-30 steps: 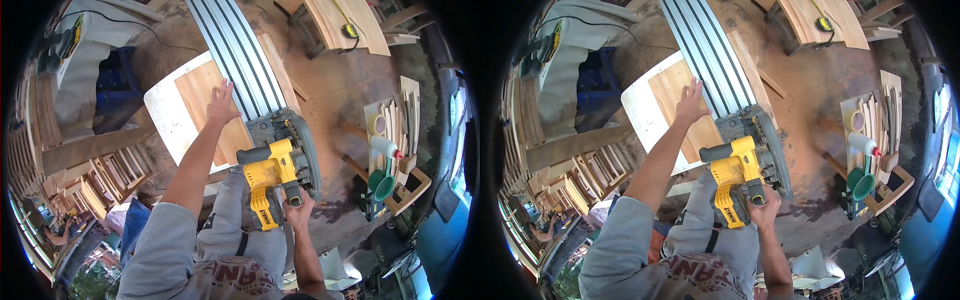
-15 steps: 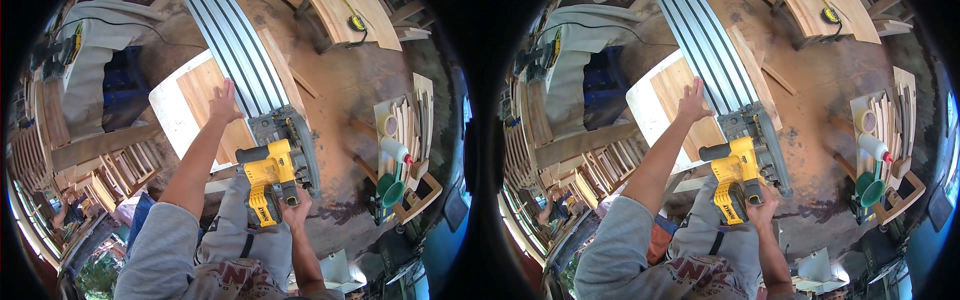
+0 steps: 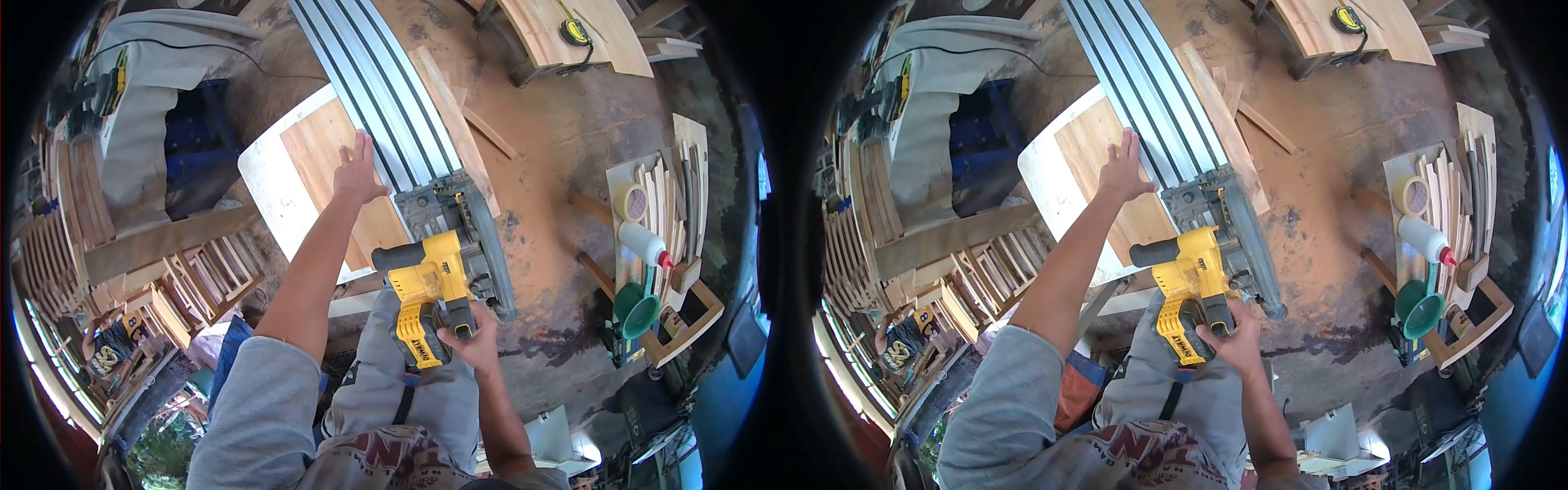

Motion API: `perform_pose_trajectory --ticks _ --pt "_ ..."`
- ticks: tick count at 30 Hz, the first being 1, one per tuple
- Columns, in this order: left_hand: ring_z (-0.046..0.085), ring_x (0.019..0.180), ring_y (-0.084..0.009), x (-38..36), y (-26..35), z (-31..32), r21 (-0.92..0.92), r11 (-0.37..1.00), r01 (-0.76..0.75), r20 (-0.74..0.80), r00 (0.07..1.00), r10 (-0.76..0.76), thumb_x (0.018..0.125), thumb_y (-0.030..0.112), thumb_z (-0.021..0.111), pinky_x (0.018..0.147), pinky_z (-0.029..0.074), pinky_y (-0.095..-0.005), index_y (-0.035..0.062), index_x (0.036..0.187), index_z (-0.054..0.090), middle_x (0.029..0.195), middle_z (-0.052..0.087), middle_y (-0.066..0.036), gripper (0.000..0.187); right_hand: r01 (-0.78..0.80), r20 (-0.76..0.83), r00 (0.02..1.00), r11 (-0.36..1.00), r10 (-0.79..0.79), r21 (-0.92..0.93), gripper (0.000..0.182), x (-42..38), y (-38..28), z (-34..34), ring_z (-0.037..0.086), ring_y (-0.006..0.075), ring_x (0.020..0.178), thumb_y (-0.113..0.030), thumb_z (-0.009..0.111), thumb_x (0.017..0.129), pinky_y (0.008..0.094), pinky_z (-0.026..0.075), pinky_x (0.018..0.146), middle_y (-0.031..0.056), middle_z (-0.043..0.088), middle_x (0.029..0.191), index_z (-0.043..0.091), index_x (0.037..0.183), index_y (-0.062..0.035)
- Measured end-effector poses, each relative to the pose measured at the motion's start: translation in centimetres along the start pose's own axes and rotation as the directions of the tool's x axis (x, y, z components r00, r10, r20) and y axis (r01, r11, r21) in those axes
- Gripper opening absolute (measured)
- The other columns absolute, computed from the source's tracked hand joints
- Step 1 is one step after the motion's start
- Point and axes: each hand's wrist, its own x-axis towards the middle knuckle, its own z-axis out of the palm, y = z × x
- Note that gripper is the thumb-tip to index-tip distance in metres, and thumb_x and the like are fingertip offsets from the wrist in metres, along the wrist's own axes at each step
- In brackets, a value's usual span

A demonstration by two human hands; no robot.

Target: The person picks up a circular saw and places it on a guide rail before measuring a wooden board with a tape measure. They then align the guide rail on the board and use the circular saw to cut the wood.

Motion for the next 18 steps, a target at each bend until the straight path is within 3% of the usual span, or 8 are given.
perform_pose_trajectory --ticks 2,5,8,14,18 --pt "0.024 0.149 -0.0436 0.0 0.0 0.2 0.008 1.0 -0.001 -0.006 1.0 0.001 0.069 0.058 0.084 0.104 0.052 -0.0468 0.0098 0.161 0.001 0.17 0.0 -0.007 0.133 -0.06 0.124 0.991 0.988 0.042 0.145 0.049 0.6 -1.1 -0.9 0.066 0.0193 0.092 -0.01 0.088 0.064 0.0338 0.05 0.082 0.0057 0.069 0.099 0.069 0.108 -0.003" --pt "0.024 0.149 -0.0433 0.2 -0.1 0.2 0.023 1.0 0.002 -0.014 1.0 -0.002 0.069 0.059 0.084 0.104 0.052 -0.047 0.0098 0.161 0.001 0.17 -0.001 -0.007 0.133 -0.098 0.242 0.969 0.975 0.049 0.198 0.06 1.1 -0.6 -2.0 0.064 0.0183 0.099 -0.015 0.092 0.062 0.0341 0.048 0.087 0.0042 0.067 0.106 0.069 0.116 -0.0034" --pt "0.025 0.149 -0.0432 0.1 0.0 0.5 0.035 0.999 -0.008 -0.027 1.0 0.009 0.069 0.058 0.084 0.103 0.054 -0.0452 0.0095 0.161 0.002 0.17 0.0 -0.007 0.133 -0.031 0.265 0.964 0.993 0.0 0.115 0.067 1.2 0.2 -2.3 0.064 0.0213 0.101 -0.02 0.094 0.061 0.0342 0.048 0.089 0.0072 0.067 0.107 0.068 0.12 -0.0036" --pt "0.025 0.149 -0.0429 0.1 0.3 0.2 0.038 0.999 -0.001 -0.023 1.0 0.001 0.068 0.06 0.084 0.105 0.051 -0.0482 0.0088 0.161 0.004 0.17 0.0 -0.007 0.133 0.089 0.088 0.992 0.995 -0.085 -0.042 0.071 -0.3 0.2 -1.6 0.064 0.0353 0.108 -0.037 0.089 0.069 0.0392 0.048 0.095 0.018 0.066 0.111 0.064 0.126 -0.0024" --pt "0.027 0.148 -0.0433 0.4 0.3 0.7 0.067 0.998 -0.016 -0.038 0.999 0.019 0.068 0.062 0.083 0.105 0.051 -0.0489 0.0071 0.161 0.004 0.17 0.0 -0.008 0.134 0.19 0.041 0.981 0.982 -0.189 -0.015 0.072 -0.6 1.2 -1.8 0.063 0.04 0.109 -0.046 0.079 0.077 0.0417 0.049 0.095 0.0219 0.065 0.116 0.06 0.128 0.0015"
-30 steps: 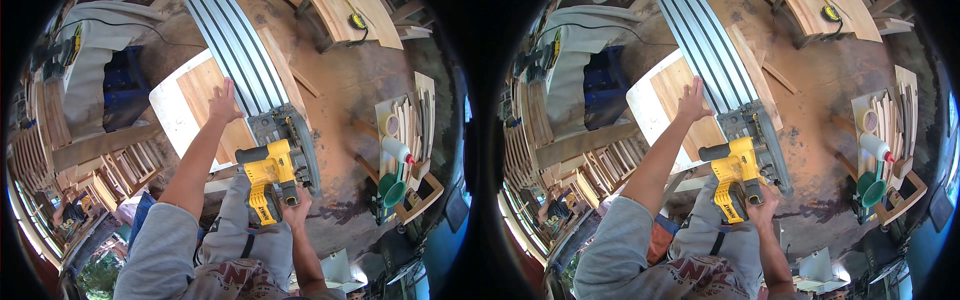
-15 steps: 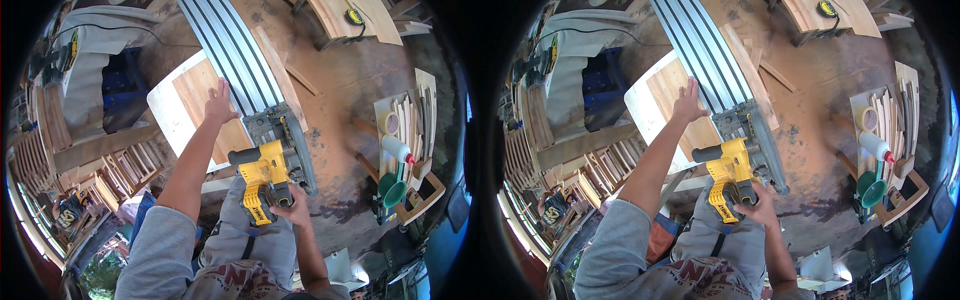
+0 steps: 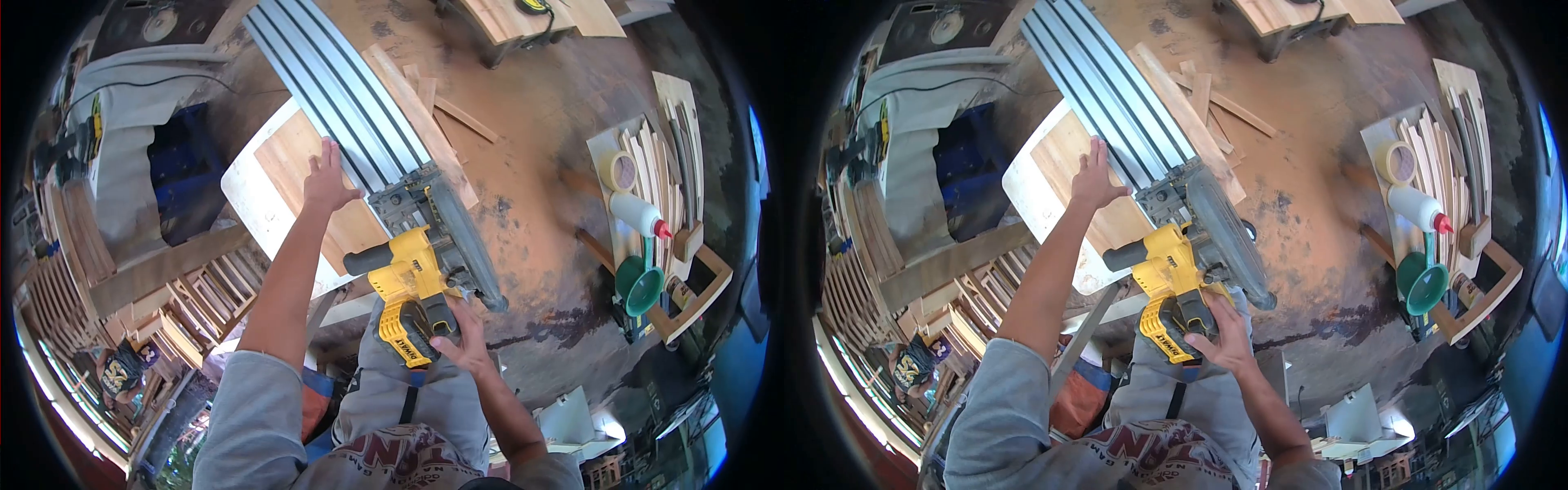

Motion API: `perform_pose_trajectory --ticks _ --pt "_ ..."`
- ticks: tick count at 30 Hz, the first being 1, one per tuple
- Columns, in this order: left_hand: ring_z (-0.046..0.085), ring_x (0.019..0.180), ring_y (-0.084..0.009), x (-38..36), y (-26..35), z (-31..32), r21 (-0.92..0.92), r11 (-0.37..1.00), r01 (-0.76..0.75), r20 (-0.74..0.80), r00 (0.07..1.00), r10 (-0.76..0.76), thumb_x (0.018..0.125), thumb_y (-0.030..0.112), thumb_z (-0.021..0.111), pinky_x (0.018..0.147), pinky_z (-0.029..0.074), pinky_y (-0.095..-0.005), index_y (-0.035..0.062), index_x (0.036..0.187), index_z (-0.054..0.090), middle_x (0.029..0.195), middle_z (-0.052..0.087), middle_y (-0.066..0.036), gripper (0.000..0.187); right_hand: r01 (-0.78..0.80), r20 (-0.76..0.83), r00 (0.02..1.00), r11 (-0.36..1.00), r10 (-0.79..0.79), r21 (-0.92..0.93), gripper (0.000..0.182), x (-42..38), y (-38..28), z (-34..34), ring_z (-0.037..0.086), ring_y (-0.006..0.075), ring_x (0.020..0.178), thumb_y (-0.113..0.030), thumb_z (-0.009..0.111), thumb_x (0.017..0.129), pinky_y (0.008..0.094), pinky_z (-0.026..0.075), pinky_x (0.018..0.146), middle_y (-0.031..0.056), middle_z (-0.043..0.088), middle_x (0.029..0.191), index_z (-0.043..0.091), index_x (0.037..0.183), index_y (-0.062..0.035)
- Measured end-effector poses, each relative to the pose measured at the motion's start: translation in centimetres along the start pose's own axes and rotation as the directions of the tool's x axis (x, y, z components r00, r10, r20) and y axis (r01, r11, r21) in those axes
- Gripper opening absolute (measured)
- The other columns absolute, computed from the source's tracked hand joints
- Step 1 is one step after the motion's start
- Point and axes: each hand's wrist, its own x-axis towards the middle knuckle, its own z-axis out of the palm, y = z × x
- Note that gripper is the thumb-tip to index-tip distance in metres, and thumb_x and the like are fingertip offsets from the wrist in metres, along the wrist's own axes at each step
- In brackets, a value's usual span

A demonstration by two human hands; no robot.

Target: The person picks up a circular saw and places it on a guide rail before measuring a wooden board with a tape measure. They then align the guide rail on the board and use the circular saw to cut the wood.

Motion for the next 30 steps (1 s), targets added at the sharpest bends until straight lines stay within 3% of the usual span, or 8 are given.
perform_pose_trajectory --ticks 5,14,30 --pt "0.028 0.147 -0.0437 0.0 0.2 -0.1 0.011 1.0 0.005 0.002 1.0 -0.005 0.068 0.061 0.084 0.105 0.051 -0.0499 0.0057 0.161 0.003 0.169 -0.001 -0.009 0.135 0.045 -0.059 0.997 0.999 -0.046 -0.02 0.07 -0.8 1.6 0.3 0.065 0.041 0.105 -0.052 0.071 0.082 0.0426 0.052 0.092 0.0233 0.065 0.116 0.06 0.122 0.0039" --pt "0.027 0.148 -0.0434 0.0 0.4 -0.4 0.011 1.0 0.009 0.012 1.0 -0.009 0.068 0.061 0.083 0.109 0.048 -0.0481 0.0059 0.161 0.003 0.169 0.0 -0.01 0.134 -0.017 -0.136 0.991 0.992 0.0 -0.123 0.069 -0.3 1.5 1.4 0.067 0.0363 0.077 -0.066 0.065 0.08 0.0426 0.052 0.069 0.0154 0.066 0.086 0.065 0.099 0.0" --pt "0.03 0.146 -0.0435 0.0 -0.6 0.8 0.099 0.994 -0.036 -0.063 0.997 0.042 0.069 0.069 0.079 0.116 0.034 -0.0547 0.0064 0.161 0.006 0.169 0.002 -0.01 0.133 0.052 -0.222 0.971 0.986 -0.087 -0.159 0.067 1.4 2.8 2.6 0.066 0.0372 0.068 -0.066 0.063 0.081 0.0426 0.051 0.063 0.0154 0.064 0.076 0.067 0.094 -0.0003"
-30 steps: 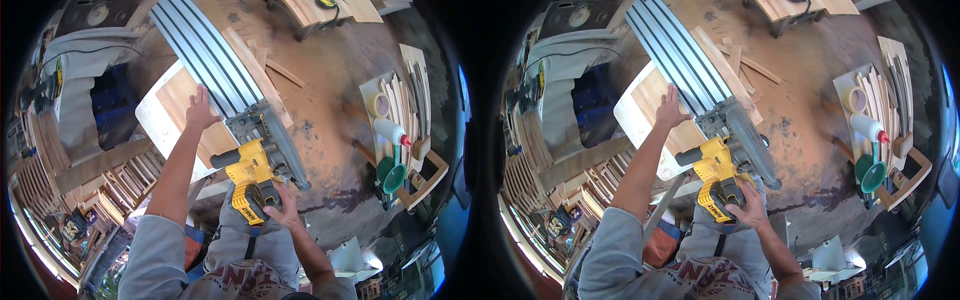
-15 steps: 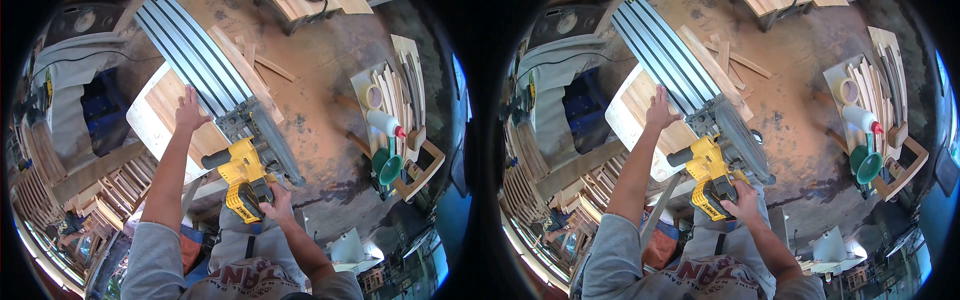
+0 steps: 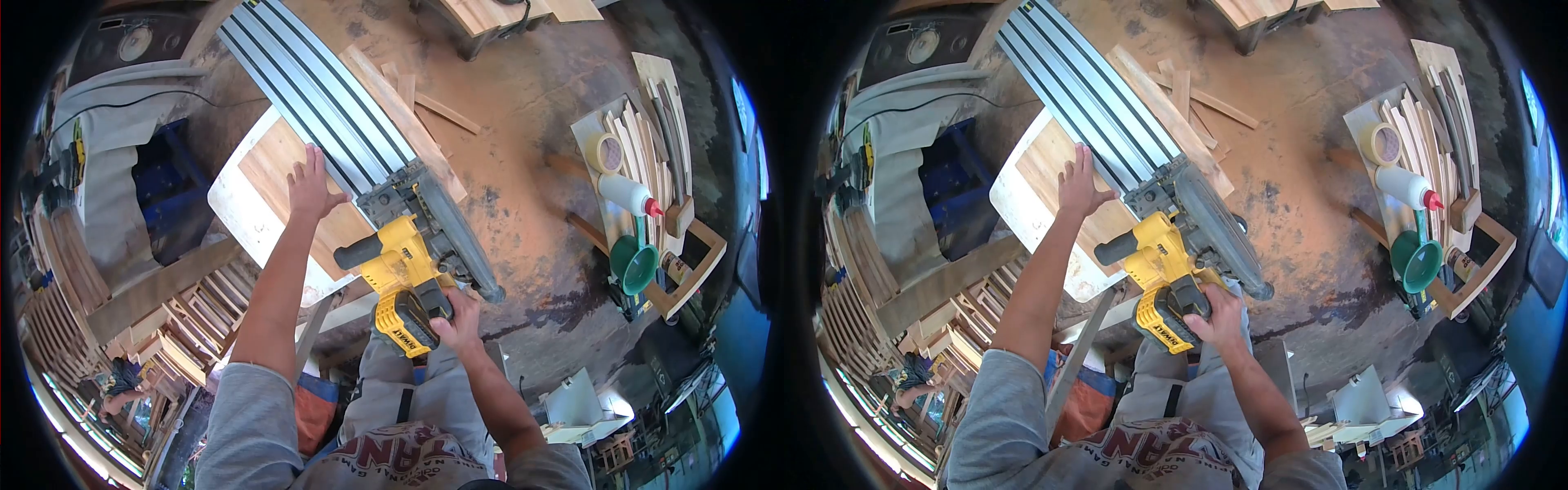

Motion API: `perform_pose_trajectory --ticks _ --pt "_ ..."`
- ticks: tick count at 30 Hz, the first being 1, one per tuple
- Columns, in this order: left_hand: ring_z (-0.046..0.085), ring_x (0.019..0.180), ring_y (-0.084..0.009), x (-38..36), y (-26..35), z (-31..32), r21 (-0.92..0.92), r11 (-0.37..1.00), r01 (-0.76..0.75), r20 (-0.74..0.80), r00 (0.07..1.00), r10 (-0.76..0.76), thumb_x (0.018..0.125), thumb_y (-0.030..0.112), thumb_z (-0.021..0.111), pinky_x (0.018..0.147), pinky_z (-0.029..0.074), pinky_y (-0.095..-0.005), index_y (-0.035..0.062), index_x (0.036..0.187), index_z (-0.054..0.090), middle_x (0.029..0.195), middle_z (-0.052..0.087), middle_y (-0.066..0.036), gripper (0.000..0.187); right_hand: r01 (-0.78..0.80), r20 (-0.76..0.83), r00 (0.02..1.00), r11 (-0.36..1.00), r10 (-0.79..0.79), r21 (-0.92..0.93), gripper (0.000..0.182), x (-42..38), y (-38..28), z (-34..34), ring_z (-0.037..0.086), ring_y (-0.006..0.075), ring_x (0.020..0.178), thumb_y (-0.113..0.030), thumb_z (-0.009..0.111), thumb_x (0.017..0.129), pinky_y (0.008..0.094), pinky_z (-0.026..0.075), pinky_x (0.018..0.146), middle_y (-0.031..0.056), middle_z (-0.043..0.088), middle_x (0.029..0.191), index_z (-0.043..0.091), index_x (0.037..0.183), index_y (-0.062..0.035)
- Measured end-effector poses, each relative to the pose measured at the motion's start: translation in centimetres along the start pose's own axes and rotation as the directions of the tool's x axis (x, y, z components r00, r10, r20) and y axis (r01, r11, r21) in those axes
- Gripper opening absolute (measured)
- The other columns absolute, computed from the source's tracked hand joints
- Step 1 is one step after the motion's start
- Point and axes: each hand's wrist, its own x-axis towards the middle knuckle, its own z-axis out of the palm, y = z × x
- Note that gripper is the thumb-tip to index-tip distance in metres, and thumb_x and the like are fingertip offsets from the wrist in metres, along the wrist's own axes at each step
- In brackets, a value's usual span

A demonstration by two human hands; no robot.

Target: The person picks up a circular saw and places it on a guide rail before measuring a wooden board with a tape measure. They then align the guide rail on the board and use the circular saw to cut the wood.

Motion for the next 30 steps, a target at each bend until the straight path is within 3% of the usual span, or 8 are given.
perform_pose_trajectory --ticks 16,30 --pt "0.031 0.146 -0.0446 0.2 -0.7 1.3 0.031 0.999 -0.032 -0.049 0.998 0.034 0.068 0.074 0.073 0.117 0.03 -0.0557 0.0045 0.161 0.006 0.169 0.003 -0.012 0.134 -0.038 0.012 0.999 0.998 0.039 -0.044 0.068 2.3 1.3 1.5 0.067 0.0398 0.072 -0.066 0.06 0.083 0.0439 0.052 0.065 0.0175 0.066 0.079 0.067 0.098 0.0001" --pt "0.02 0.151 -0.044 -0.4 -1.2 2.6 -0.022 0.999 -0.049 -0.066 0.997 0.047 0.074 0.075 0.068 0.119 0.027 -0.0575 0.0082 0.162 0.003 0.17 0.002 -0.009 0.128 -0.018 0.001 1.0 1.0 0.018 -0.015 0.074 3.3 2.4 2.5 0.066 0.0398 0.072 -0.07 0.057 0.085 0.0428 0.051 0.065 0.0185 0.065 0.079 0.066 0.098 0.0021"
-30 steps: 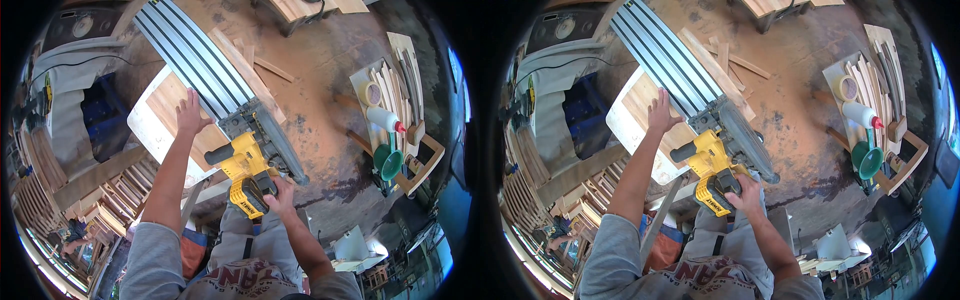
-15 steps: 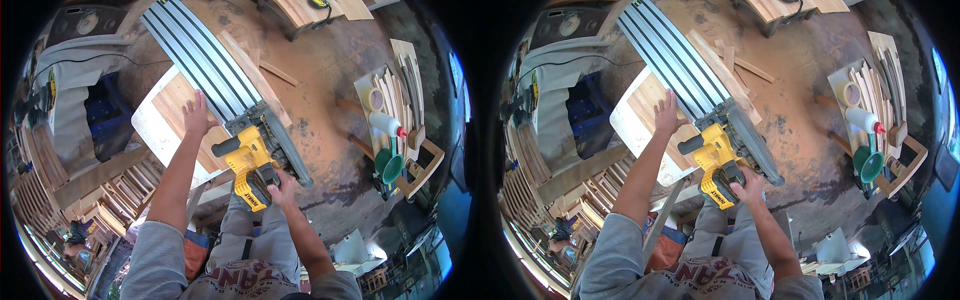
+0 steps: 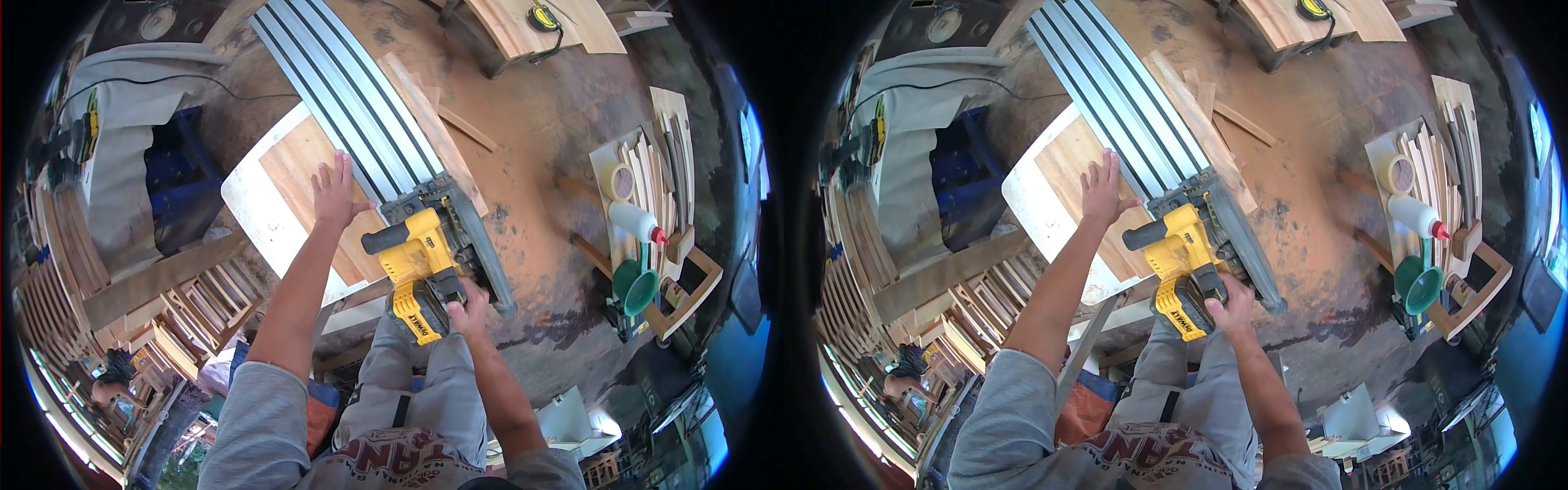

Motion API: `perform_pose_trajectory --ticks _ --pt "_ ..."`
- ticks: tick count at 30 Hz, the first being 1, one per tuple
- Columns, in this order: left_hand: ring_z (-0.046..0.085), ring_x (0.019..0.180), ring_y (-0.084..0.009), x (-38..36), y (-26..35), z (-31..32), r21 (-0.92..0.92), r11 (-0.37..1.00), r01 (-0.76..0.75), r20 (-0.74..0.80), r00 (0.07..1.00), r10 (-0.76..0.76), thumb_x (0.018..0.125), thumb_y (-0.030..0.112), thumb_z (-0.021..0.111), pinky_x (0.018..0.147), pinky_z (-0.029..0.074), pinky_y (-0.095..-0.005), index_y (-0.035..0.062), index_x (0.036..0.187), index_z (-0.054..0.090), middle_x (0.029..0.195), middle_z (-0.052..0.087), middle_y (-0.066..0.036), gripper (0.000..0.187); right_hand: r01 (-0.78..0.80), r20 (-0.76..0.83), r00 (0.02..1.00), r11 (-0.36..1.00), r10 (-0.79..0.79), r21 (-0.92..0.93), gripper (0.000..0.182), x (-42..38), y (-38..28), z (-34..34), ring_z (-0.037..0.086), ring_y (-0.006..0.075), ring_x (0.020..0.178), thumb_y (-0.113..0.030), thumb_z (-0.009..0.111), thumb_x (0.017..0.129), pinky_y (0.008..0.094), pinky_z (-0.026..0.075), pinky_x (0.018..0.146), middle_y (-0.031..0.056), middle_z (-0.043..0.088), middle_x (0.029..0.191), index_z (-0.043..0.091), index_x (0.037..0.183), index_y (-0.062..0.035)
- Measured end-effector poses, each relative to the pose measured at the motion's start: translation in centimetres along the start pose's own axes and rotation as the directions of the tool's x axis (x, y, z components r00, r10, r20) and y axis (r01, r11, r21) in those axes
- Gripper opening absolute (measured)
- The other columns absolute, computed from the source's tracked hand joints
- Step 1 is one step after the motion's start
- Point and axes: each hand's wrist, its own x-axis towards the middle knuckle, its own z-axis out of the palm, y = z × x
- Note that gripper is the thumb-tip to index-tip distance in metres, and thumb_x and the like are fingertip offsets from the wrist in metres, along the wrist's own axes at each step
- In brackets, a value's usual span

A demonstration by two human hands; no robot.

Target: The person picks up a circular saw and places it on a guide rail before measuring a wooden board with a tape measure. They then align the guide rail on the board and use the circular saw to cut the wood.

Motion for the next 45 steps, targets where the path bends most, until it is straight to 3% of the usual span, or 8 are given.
perform_pose_trajectory --ticks 7,22,25,29,34,37,40,45 --pt "0.011 0.152 -0.0444 -0.2 -0.4 0.7 -0.093 0.996 -0.006 0.006 1.0 0.007 0.076 0.074 0.066 0.113 0.034 -0.0636 0.01 0.162 0.004 0.17 -0.001 -0.006 0.124 0.016 -0.021 1.0 1.0 -0.015 0.011 0.076 0.4 0.2 0.5 0.066 0.0406 0.072 -0.072 0.054 0.086 0.0436 0.051 0.065 0.0195 0.065 0.078 0.066 0.098 0.003" --pt "0.011 0.152 -0.0439 -0.6 -0.9 1.2 -0.091 0.995 -0.042 -0.074 0.997 0.035 0.073 0.073 0.069 0.114 0.031 -0.066 0.0103 0.161 0.007 0.169 0.005 -0.008 0.124 0.016 -0.017 1.0 1.0 -0.016 -0.004 0.072 3.1 -1.0 1.7 0.066 0.0385 0.07 -0.068 0.056 0.087 0.0433 0.05 0.064 0.0184 0.065 0.077 0.067 0.099 0.0018" --pt "0.008 0.153 -0.0411 -0.3 -1.1 1.8 -0.111 0.993 -0.03 -0.093 0.995 0.019 0.076 0.07 0.069 0.117 0.024 -0.0667 0.0146 0.162 0.006 0.169 0.005 -0.009 0.12 0.02 -0.029 0.999 1.0 -0.02 0.001 0.07 4.1 -1.6 2.3 0.066 0.0388 0.07 -0.067 0.056 0.087 0.0431 0.05 0.064 0.0182 0.065 0.077 0.067 0.099 0.0015" --pt "0.007 0.154 -0.0403 -0.2 -1.6 1.9 -0.062 0.998 -0.014 -0.055 0.998 0.01 0.084 0.052 0.072 0.116 0.019 -0.0708 0.0197 0.162 0.007 0.169 0.005 -0.01 0.107 0.022 -0.031 0.999 1.0 -0.022 0.006 0.07 5.4 -2.3 2.8 0.066 0.039 0.071 -0.067 0.056 0.087 0.0428 0.051 0.065 0.0185 0.065 0.078 0.067 0.099 0.0014" --pt "0.008 0.155 -0.0382 0.5 -2.5 4.6 -0.16 0.983 -0.092 -0.251 0.967 0.05 0.084 0.035 0.072 0.111 0.012 -0.0798 0.0204 0.162 0.01 0.169 0.008 -0.009 0.101 0.037 -0.041 0.998 0.999 -0.038 -0.016 0.072 6.5 -2.6 3.5 0.066 0.0392 0.07 -0.068 0.055 0.088 0.043 0.051 0.064 0.0191 0.065 0.077 0.067 0.099 0.0015" --pt "0.012 0.155 -0.033 0.7 -3.0 6.1 -0.246 0.946 -0.211 -0.4 0.911 0.1 0.083 0.037 0.072 0.108 0.009 -0.0834 0.0192 0.161 0.017 0.169 0.014 -0.004 0.097 0.041 -0.047 0.998 0.999 -0.043 -0.027 0.074 7.1 -2.8 4.0 0.066 0.0389 0.07 -0.07 0.055 0.087 0.0431 0.051 0.063 0.0191 0.065 0.075 0.067 0.098 0.0016" --pt "0.017 0.154 -0.0334 0.4 -3.6 6.4 -0.267 0.922 -0.282 -0.351 0.919 0.179 0.084 0.042 0.071 0.106 0.009 -0.0837 0.018 0.158 0.028 0.167 0.024 -0.003 0.089 0.021 -0.034 0.999 0.999 -0.022 -0.027 0.076 7.9 -3.5 4.4 0.067 0.0385 0.069 -0.072 0.054 0.087 0.0428 0.05 0.063 0.0189 0.065 0.075 0.067 0.098 0.0017" --pt "0.027 0.151 -0.0295 0.7 -4.0 8.1 -0.168 0.913 -0.371 -0.496 0.833 0.247 0.087 0.047 0.063 0.104 0.01 -0.0854 0.0164 0.15 0.042 0.163 0.032 0.001 0.073 0.007 -0.034 0.999 1.0 -0.007 -0.02 0.078 9.1 -4.4 4.9 0.067 0.0381 0.07 -0.074 0.052 0.087 0.0415 0.05 0.064 0.0187 0.065 0.076 0.067 0.097 0.0017"
